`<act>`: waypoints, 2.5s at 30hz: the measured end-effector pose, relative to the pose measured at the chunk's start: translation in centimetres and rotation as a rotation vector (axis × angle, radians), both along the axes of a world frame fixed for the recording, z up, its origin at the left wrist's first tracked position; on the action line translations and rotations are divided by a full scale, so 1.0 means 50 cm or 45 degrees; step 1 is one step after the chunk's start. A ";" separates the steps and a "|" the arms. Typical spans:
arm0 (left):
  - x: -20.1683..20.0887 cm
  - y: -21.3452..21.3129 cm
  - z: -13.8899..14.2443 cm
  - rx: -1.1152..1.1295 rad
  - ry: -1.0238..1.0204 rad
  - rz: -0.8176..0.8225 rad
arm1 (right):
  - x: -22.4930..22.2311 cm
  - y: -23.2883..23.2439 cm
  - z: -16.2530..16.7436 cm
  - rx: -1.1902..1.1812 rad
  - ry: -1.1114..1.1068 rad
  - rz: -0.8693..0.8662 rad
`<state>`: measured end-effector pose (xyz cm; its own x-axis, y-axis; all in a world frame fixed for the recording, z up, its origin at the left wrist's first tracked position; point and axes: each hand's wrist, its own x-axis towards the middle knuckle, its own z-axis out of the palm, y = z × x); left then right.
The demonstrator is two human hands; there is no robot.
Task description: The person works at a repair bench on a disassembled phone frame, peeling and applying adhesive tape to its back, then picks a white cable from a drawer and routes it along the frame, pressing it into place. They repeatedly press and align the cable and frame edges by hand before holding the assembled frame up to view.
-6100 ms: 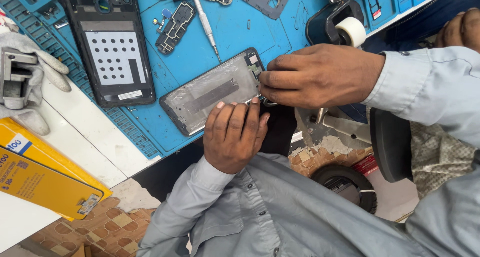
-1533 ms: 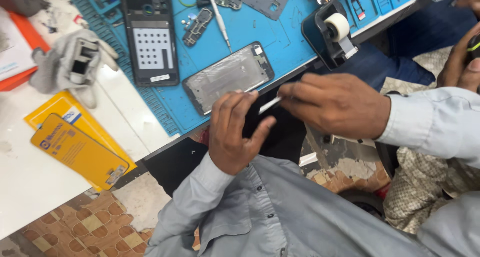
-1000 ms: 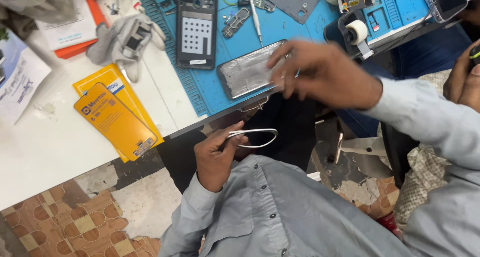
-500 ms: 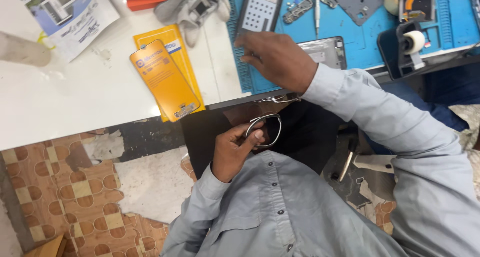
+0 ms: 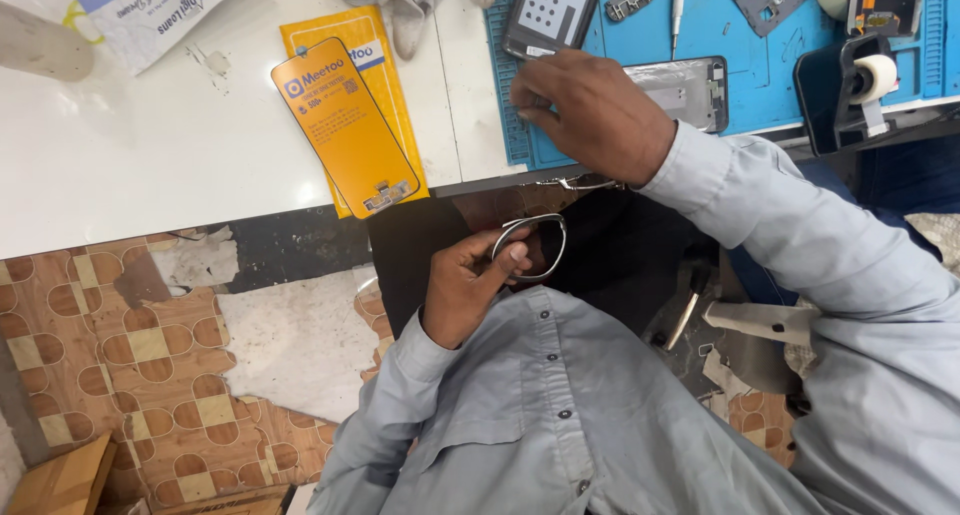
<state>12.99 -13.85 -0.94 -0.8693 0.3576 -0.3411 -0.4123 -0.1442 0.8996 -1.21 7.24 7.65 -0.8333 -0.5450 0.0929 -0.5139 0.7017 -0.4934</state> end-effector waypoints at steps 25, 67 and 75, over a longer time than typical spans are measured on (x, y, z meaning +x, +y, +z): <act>-0.028 0.070 0.078 0.071 0.486 -0.138 | 0.294 0.146 -0.019 -1.041 -0.567 -0.494; -0.041 0.216 0.198 -0.108 0.739 -0.113 | 0.340 0.308 0.073 -0.424 0.308 -0.287; -0.047 0.209 0.196 -0.056 0.632 -0.080 | 0.335 0.352 0.046 -0.645 -0.141 -0.151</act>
